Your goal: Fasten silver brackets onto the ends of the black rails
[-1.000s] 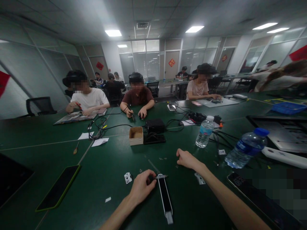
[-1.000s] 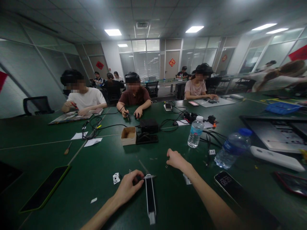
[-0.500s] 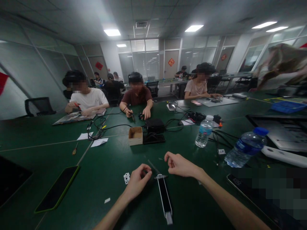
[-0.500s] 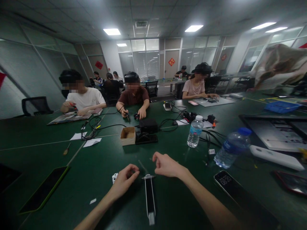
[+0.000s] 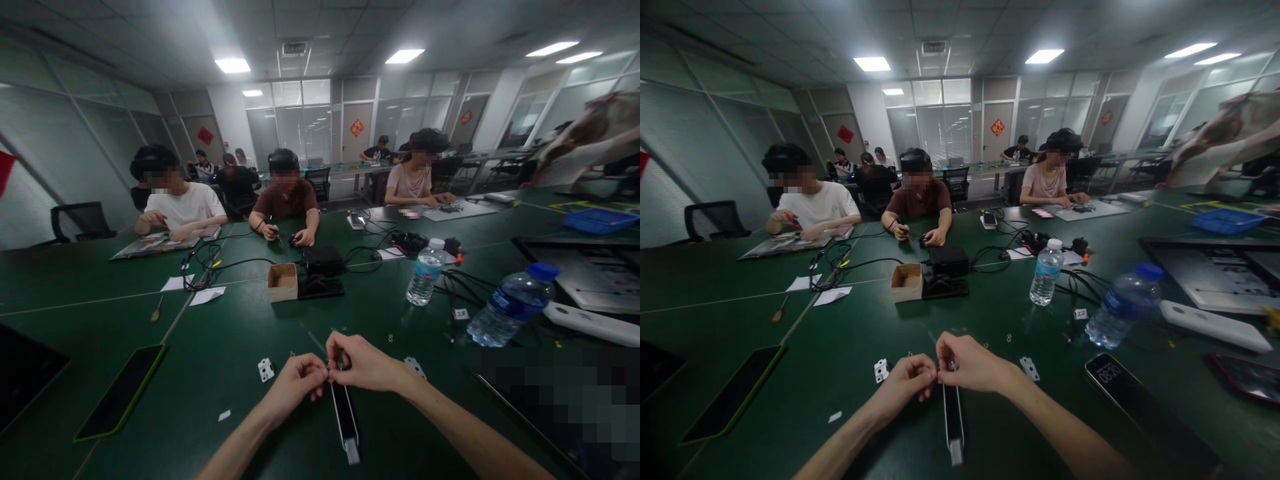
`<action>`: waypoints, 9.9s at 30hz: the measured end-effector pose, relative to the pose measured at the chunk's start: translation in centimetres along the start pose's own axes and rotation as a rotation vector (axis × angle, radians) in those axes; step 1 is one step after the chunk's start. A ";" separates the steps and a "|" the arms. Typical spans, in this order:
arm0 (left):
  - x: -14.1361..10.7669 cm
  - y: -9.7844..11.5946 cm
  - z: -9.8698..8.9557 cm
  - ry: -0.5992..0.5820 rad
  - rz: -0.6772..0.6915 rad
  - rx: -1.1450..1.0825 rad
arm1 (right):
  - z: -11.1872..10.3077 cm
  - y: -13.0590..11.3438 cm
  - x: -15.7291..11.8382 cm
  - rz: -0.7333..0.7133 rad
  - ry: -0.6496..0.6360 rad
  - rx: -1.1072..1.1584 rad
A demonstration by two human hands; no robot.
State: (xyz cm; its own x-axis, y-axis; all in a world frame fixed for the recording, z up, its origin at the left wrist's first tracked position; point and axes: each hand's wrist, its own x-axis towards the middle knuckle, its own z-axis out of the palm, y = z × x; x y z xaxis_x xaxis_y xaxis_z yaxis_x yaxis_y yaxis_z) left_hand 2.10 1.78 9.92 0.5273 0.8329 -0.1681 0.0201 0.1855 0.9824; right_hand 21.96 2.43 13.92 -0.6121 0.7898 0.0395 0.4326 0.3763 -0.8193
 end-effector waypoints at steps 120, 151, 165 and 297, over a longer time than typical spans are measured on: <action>-2.7 3.9 -10.3 0.113 -0.168 1.199 | -9.0 5.8 -4.6 0.895 -0.311 -0.357; 0.4 -1.9 -2.7 0.101 0.164 0.968 | -1.8 2.8 0.0 0.326 -0.210 -0.224; 0.6 -2.1 -2.3 0.108 0.264 0.902 | -1.5 3.2 0.0 0.239 -0.208 -0.224; 0.0 -1.7 -3.2 0.055 0.272 0.997 | -0.4 4.9 0.1 0.163 -0.141 -0.067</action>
State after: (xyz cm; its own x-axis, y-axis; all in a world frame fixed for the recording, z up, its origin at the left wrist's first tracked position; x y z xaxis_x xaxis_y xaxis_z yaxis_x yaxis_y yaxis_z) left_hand -0.65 3.11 8.04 0.5801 0.8095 0.0909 0.6137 -0.5077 0.6047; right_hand 24.29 4.55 10.08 -0.6149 0.7690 -0.1750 0.5735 0.2838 -0.7685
